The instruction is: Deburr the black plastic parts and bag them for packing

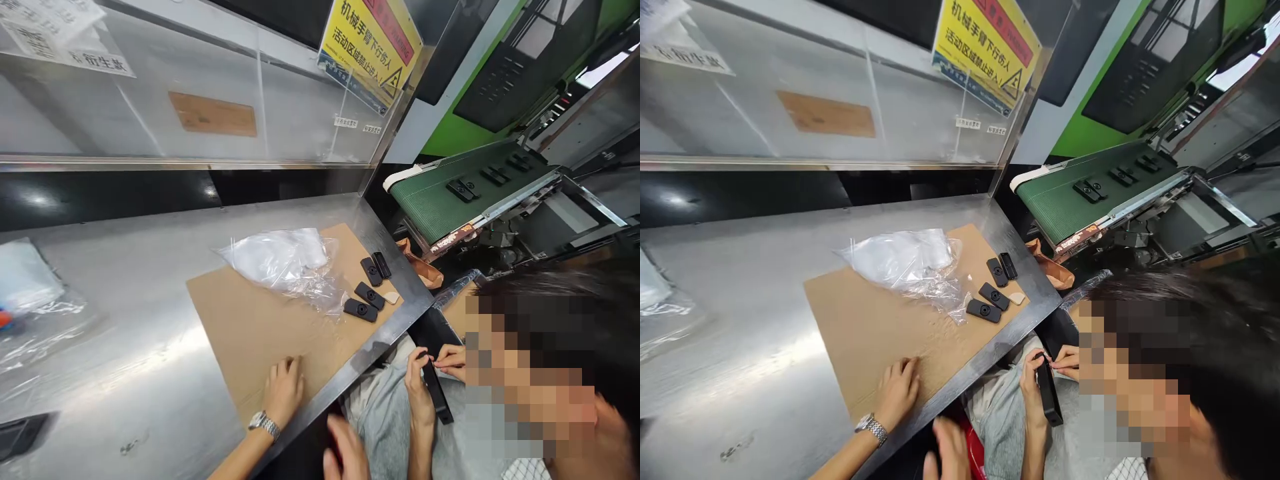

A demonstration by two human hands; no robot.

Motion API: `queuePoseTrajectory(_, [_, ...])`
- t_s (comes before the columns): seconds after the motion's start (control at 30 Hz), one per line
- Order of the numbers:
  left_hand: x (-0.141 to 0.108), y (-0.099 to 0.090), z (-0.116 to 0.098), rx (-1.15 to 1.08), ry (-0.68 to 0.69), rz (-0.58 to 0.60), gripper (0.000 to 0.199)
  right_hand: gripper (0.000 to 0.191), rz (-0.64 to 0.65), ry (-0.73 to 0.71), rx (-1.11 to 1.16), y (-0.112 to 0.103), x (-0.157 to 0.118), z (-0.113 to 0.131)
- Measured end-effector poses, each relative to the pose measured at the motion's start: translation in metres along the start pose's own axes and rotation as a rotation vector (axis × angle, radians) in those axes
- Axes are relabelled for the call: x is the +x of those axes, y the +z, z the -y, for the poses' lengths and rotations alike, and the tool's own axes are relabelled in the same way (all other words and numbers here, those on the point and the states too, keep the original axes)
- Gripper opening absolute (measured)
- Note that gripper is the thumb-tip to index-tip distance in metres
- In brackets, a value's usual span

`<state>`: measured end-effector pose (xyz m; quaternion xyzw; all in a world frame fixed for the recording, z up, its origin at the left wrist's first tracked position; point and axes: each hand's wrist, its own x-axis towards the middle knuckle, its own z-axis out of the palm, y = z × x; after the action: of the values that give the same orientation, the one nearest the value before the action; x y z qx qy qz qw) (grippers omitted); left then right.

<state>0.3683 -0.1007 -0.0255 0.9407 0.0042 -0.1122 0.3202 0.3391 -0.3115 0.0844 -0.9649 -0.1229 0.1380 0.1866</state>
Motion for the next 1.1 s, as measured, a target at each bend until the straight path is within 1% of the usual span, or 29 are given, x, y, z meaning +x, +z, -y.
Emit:
queuePoseTrajectory(0.03, [0.001,0.0,0.001,0.004,0.01,-0.002,0.039,0.06,-0.025,0.051,-0.005,0.015,0.014,0.011])
queuePoseTrajectory(0.07, [0.002,0.001,0.001,-0.001,0.022,-0.007,0.039,0.06,-0.087,0.158,-0.018,0.026,0.032,0.017])
queuePoseTrajectory(0.1, [0.003,0.001,0.002,-0.022,0.037,-0.016,0.038,0.058,-0.222,0.404,-0.035,0.034,0.052,0.019])
queuePoseTrajectory(0.13, [0.003,0.001,0.002,-0.059,0.055,-0.026,0.037,0.057,-0.252,0.466,-0.046,0.038,0.074,0.017])
queuePoseTrajectory(0.2, [0.002,0.001,0.002,-0.179,0.081,-0.04,0.036,0.056,-0.302,0.524,-0.055,0.038,0.118,0.002])
queuePoseTrajectory(0.23, [0.002,0.002,0.002,-0.249,0.082,-0.036,0.035,0.056,-0.312,0.525,-0.053,0.036,0.137,-0.008])
queuePoseTrajectory(0.3, [0.002,0.003,0.001,-0.381,0.049,-0.004,0.034,0.055,-0.329,0.53,-0.041,0.031,0.165,-0.027])
queuePoseTrajectory(0.33, [0.004,0.003,0.001,-0.441,0.02,0.017,0.033,0.054,-0.333,0.531,-0.033,0.029,0.173,-0.035])
queuePoseTrajectory(0.37, [0.006,0.004,-0.001,-0.496,-0.011,0.039,0.033,0.053,-0.336,0.533,-0.023,0.028,0.178,-0.041])
queuePoseTrajectory(0.43, [0.014,0.003,-0.004,-0.593,-0.067,0.082,0.034,0.05,-0.344,0.538,0.003,0.028,0.178,-0.047])
queuePoseTrajectory(0.53, [0.03,-0.004,-0.012,-0.694,-0.085,0.121,0.041,0.049,-0.351,0.514,0.082,0.03,0.161,-0.042])
queuePoseTrajectory(0.63, [0.049,-0.02,-0.024,-0.769,0.024,0.142,0.058,0.05,-0.314,0.424,0.214,0.032,0.134,-0.019])
queuePoseTrajectory(0.7, [0.059,-0.034,-0.031,-0.849,0.121,0.225,0.066,0.047,-0.256,0.322,0.366,0.032,0.119,0.0])
queuePoseTrajectory(0.77, [0.066,-0.048,-0.037,-0.938,0.159,0.337,0.064,0.045,-0.174,0.194,0.614,0.026,0.113,0.013])
queuePoseTrajectory(0.8, [0.069,-0.053,-0.038,-0.967,0.151,0.375,0.061,0.047,-0.166,0.184,0.715,0.021,0.114,0.015])
queuePoseTrajectory(0.83, [0.07,-0.058,-0.038,-0.979,0.132,0.389,0.058,0.051,-0.201,0.235,0.773,0.014,0.119,0.012])
queuePoseTrajectory(0.87, [0.071,-0.06,-0.037,-0.975,0.11,0.379,0.055,0.057,-0.274,0.337,0.779,0.005,0.127,0.004])
queuePoseTrajectory(0.93, [0.071,-0.062,-0.033,-0.938,0.08,0.298,0.052,0.063,-0.514,0.644,0.643,-0.014,0.148,-0.023])
queuePoseTrajectory(0.97, [0.07,-0.061,-0.031,-0.909,0.077,0.239,0.051,0.062,-0.595,0.728,0.599,-0.023,0.161,-0.04])
queuePoseTrajectory(1.0, [0.069,-0.059,-0.029,-0.874,0.081,0.179,0.05,0.058,-0.667,0.81,0.56,-0.031,0.173,-0.057])
queuePoseTrajectory(1.03, [0.068,-0.058,-0.027,-0.831,0.093,0.122,0.048,0.049,-0.721,0.887,0.529,-0.037,0.184,-0.074])
queuePoseTrajectory(1.07, [0.066,-0.057,-0.026,-0.783,0.11,0.073,0.046,0.041,-0.751,0.944,0.508,-0.041,0.194,-0.089])
queuePoseTrajectory(1.1, [0.064,-0.057,-0.025,-0.735,0.131,0.037,0.044,0.037,-0.764,0.985,0.493,-0.044,0.203,-0.101])
